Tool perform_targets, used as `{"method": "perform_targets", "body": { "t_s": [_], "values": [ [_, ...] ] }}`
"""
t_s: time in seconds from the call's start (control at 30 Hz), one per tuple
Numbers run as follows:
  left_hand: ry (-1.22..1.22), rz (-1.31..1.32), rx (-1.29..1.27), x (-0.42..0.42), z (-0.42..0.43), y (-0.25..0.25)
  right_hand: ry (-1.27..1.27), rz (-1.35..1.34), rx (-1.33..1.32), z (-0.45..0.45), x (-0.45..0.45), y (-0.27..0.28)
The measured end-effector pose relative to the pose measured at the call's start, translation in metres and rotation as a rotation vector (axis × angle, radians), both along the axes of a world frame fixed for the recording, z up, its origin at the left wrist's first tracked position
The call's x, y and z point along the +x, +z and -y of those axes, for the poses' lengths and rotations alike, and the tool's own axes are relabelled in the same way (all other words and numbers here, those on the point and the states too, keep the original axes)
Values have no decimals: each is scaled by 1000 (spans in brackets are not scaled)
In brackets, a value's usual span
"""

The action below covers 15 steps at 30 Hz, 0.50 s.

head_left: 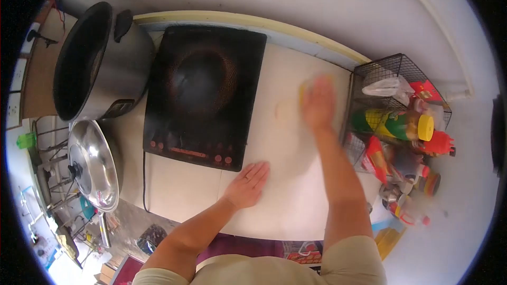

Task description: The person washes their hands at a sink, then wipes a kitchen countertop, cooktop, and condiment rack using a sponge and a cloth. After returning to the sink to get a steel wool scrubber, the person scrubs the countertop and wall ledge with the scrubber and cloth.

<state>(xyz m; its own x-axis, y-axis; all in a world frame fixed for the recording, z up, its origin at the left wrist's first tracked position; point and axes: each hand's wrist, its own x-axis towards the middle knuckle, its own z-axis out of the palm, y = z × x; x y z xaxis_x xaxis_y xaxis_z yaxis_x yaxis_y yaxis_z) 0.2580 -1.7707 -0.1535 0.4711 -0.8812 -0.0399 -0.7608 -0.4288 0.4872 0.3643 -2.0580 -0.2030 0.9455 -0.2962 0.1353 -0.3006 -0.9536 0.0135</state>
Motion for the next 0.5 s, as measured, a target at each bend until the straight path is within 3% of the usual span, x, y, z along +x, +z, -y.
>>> {"method": "perform_targets", "body": {
  "t_s": [0.1,0.2,0.3,0.33,0.43,0.5],
  "values": [
    [-7,-2,-15,3,-1,1,19,150,224,-20,-8,-8],
    [5,-18,-9,0,1,-3,345,-39,380,-105,-78,40],
    [-13,-9,15,-1,-2,-4,436,-46,159,-74,-50,24],
    [-14,0,22,-1,-1,-2,289,-3,247,-66,-23,31],
    [5,15,10,-3,-2,-2,167,147,324,-66,4,12],
    [2,16,-23,-1,0,-6,317,100,403,-101,-57,19]
  ]
}}
